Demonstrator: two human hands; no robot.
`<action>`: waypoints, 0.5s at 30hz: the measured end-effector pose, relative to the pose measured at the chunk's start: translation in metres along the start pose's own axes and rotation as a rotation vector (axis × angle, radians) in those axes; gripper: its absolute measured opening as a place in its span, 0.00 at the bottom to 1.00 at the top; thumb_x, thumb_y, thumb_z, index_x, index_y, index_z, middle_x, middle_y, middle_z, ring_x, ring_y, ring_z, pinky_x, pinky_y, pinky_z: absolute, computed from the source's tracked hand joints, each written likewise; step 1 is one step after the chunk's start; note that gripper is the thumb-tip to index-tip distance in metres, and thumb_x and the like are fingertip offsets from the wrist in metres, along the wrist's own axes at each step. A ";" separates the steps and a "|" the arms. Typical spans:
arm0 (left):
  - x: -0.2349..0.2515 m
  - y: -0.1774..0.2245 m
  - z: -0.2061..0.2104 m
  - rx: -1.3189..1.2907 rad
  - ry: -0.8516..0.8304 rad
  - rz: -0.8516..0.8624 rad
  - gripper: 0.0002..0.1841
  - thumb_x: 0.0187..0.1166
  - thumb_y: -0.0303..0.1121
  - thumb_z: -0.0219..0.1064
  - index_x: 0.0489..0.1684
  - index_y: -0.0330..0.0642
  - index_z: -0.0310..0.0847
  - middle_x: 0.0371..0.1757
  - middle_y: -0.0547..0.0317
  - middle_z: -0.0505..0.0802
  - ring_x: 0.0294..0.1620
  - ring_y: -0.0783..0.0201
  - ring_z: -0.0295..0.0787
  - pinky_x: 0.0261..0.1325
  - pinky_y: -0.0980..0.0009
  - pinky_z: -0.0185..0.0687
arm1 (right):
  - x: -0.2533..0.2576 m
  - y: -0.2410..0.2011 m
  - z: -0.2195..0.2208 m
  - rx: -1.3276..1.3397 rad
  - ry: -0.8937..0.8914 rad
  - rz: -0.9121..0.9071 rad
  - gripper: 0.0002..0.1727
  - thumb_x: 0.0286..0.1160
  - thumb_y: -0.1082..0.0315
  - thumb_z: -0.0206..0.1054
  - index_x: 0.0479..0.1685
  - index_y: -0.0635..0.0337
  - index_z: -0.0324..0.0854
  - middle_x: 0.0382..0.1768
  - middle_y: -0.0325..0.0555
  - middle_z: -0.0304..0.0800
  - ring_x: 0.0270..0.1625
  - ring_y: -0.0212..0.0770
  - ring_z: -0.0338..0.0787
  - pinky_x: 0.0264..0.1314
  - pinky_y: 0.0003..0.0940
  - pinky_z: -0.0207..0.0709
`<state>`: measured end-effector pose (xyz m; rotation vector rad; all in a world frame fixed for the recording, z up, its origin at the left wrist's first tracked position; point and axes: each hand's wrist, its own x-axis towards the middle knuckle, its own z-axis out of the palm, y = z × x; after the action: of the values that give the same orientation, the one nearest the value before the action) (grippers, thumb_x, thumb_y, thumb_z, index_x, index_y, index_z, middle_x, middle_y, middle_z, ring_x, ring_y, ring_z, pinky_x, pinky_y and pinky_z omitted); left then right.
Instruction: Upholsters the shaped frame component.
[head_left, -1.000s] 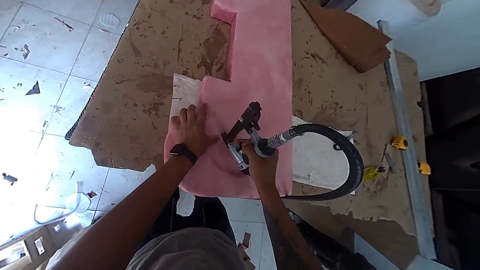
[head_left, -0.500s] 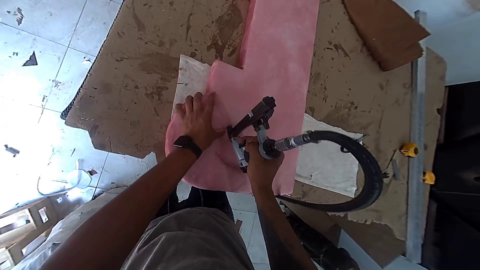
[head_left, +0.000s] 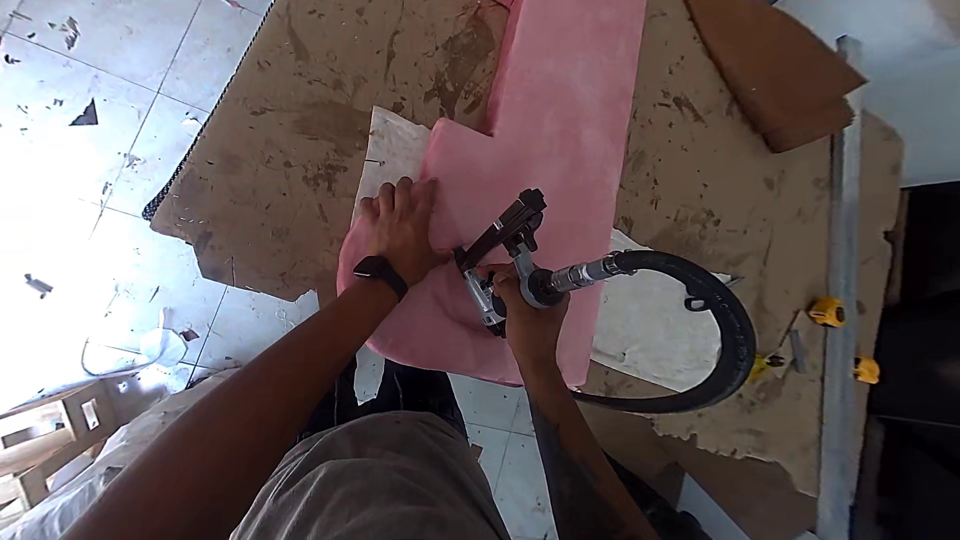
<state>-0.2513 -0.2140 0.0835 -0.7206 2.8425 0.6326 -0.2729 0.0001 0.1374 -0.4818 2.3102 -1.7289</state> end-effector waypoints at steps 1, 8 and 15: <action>0.000 0.000 0.000 -0.001 -0.004 0.002 0.68 0.38 0.78 0.77 0.95 0.74 0.50 0.89 0.49 0.65 0.88 0.38 0.56 0.79 0.26 0.52 | 0.001 0.000 0.000 0.007 -0.002 0.000 0.06 0.73 0.71 0.68 0.44 0.62 0.87 0.42 0.52 0.97 0.43 0.48 0.96 0.48 0.43 0.91; -0.002 -0.005 0.000 -0.005 0.020 0.022 0.68 0.38 0.82 0.73 0.95 0.72 0.49 0.91 0.52 0.64 0.90 0.42 0.54 0.81 0.29 0.51 | 0.004 0.003 0.000 0.026 0.009 -0.013 0.05 0.75 0.69 0.68 0.40 0.60 0.87 0.39 0.51 0.97 0.40 0.47 0.95 0.44 0.42 0.90; -0.058 -0.013 0.003 -0.021 0.059 -0.265 0.74 0.33 0.89 0.67 0.97 0.70 0.46 0.99 0.52 0.44 0.97 0.38 0.33 0.83 0.23 0.46 | 0.001 0.000 -0.008 0.051 -0.104 0.013 0.06 0.72 0.70 0.68 0.42 0.60 0.89 0.43 0.50 0.97 0.45 0.48 0.96 0.48 0.42 0.90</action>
<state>-0.1937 -0.1986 0.0899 -1.1130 2.7258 0.6081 -0.2764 0.0067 0.1393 -0.5329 2.1880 -1.7099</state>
